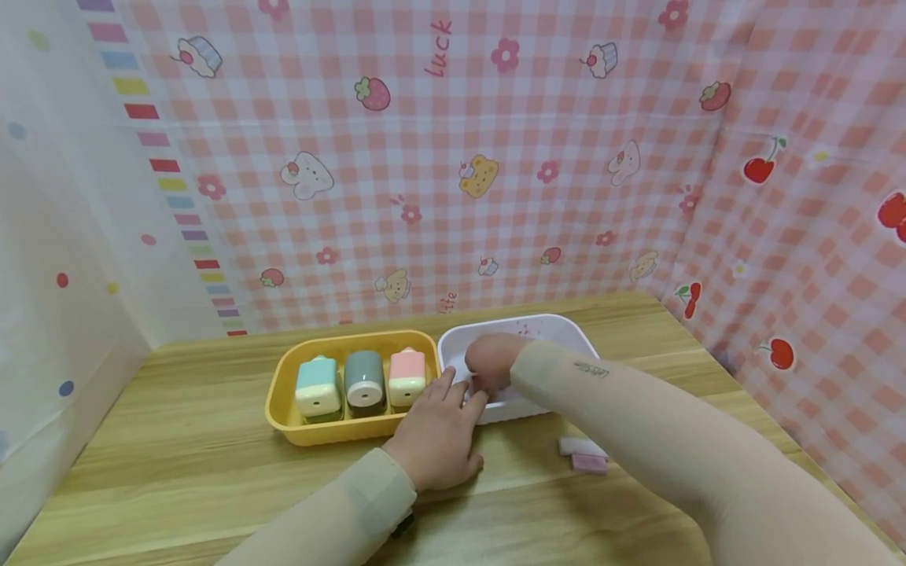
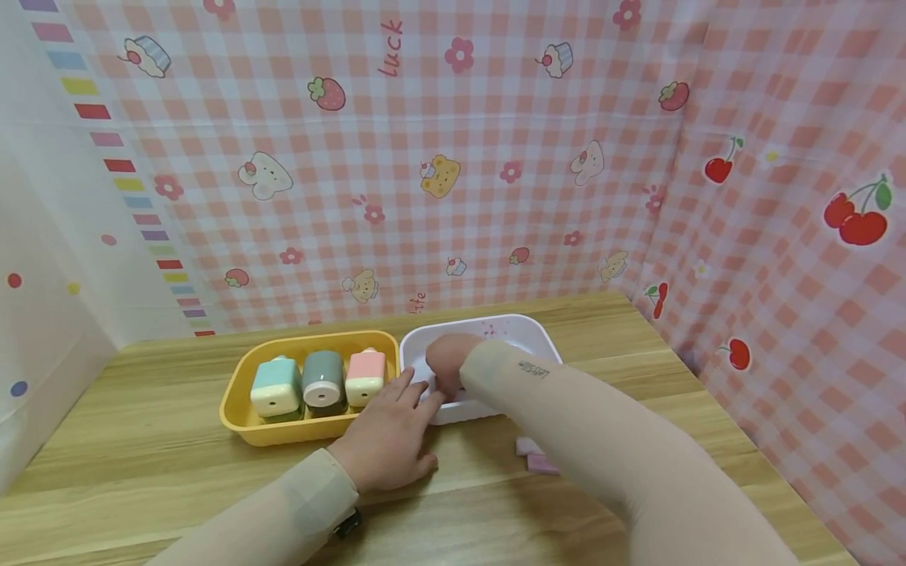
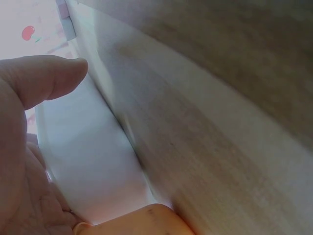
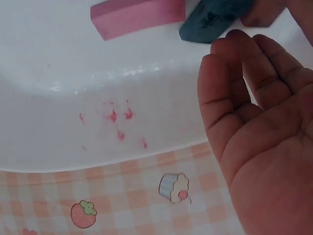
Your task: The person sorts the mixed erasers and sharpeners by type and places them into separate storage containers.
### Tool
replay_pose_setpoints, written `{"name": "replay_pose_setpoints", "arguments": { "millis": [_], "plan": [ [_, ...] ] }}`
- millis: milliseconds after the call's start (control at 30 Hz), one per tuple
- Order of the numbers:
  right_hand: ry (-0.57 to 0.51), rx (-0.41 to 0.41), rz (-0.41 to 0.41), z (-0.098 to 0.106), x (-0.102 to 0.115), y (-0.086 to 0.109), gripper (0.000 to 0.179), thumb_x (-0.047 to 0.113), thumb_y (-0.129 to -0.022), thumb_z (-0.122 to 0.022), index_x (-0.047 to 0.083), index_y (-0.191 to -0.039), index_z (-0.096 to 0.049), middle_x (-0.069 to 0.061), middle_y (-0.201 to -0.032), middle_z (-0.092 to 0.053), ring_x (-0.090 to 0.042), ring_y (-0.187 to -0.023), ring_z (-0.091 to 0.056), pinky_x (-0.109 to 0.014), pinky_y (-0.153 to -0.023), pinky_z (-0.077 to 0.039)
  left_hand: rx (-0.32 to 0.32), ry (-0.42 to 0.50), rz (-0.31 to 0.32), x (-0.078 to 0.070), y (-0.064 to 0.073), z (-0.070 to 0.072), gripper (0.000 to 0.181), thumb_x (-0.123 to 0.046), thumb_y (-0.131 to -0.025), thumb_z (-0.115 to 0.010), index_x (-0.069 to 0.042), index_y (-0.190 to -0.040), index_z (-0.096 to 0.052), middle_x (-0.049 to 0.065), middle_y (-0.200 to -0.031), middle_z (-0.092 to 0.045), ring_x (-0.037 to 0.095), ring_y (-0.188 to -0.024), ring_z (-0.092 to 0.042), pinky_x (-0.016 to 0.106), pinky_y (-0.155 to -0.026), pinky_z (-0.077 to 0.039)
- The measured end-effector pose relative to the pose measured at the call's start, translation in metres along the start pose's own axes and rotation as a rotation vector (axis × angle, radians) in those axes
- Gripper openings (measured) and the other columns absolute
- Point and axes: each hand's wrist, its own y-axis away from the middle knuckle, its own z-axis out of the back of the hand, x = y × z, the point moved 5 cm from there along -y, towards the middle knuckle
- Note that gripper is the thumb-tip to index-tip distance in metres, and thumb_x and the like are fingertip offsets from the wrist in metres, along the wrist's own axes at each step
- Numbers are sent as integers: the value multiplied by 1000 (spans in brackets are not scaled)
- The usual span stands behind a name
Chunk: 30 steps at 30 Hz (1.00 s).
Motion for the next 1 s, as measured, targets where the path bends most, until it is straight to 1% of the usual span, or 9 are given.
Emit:
{"name": "replay_pose_setpoints", "arguments": {
  "millis": [67,133,200,333,400,533,733,833,1000],
  "plan": [
    [-57,8,-23,1,-4,3,30,30,-97,-74,10,-120,-75,-4,-111,-76,-18,-90,-64,-37,-92,-59,3,-5,0,0,0,0,82,-53,-89,-74,-12,-155,-47,19,-157,-51,44,-155,-36,54,-129,-32],
    [-96,-3,-35,6,-7,9,41,35,-97,-75,9,-129,-72,-4,-116,-75,-17,-91,-66,-38,-93,-59,3,-13,-1,0,-1,0,82,-54,-89,-74,-12,-155,-47,19,-156,-52,44,-154,-36,53,-129,-32],
    [-122,-23,-22,12,-9,17,46,37,-97,-76,8,-132,-70,-6,-120,-75,-20,-97,-69,-40,-95,-59,3,-17,-1,0,-1,0,83,-54,-89,-74,-12,-156,-47,19,-155,-53,44,-154,-37,53,-129,-32],
    [-109,-94,34,24,-12,38,46,29,-96,-78,5,-133,-70,-11,-127,-74,-26,-115,-70,-45,-107,-55,0,-28,-1,0,-1,0,90,-55,-89,-73,-10,-160,-41,19,-154,-54,44,-154,-37,52,-129,-31],
    [-113,-119,35,27,-15,49,43,25,-96,-78,5,-133,-70,-12,-128,-74,-27,-118,-70,-46,-106,-56,0,-31,-1,-1,-1,0,94,-56,-89,-73,-9,-162,-37,19,-154,-53,44,-154,-37,52,-129,-31],
    [-133,-161,25,33,-21,73,38,28,-96,-78,8,-127,-72,-8,-120,-76,-23,-110,-71,-45,-100,-58,-2,-21,3,0,-2,0,95,-56,-90,-73,-8,-162,-36,19,-155,-53,43,-154,-37,52,-129,-31],
    [-150,-249,91,35,-21,116,16,27,-95,-79,13,-103,-77,2,-95,-73,-12,-87,-65,-36,-84,-58,7,6,14,0,-3,1,91,-55,-90,-73,-10,-161,-38,18,-156,-52,43,-155,-35,52,-130,-30],
    [-175,-255,99,27,-22,136,10,26,-94,-80,17,-95,-76,8,-84,-68,-8,-78,-59,-31,-76,-55,14,12,17,-1,-2,1,92,-55,-90,-73,-9,-162,-37,18,-157,-52,43,-156,-35,52,-130,-30],
    [-237,-223,84,5,-24,161,8,24,-91,-82,20,-90,-74,13,-77,-61,-5,-71,-54,-27,-68,-50,17,12,17,-1,0,2,91,-55,-91,-73,-9,-161,-37,18,-157,-51,43,-156,-35,53,-130,-30]
  ]
}}
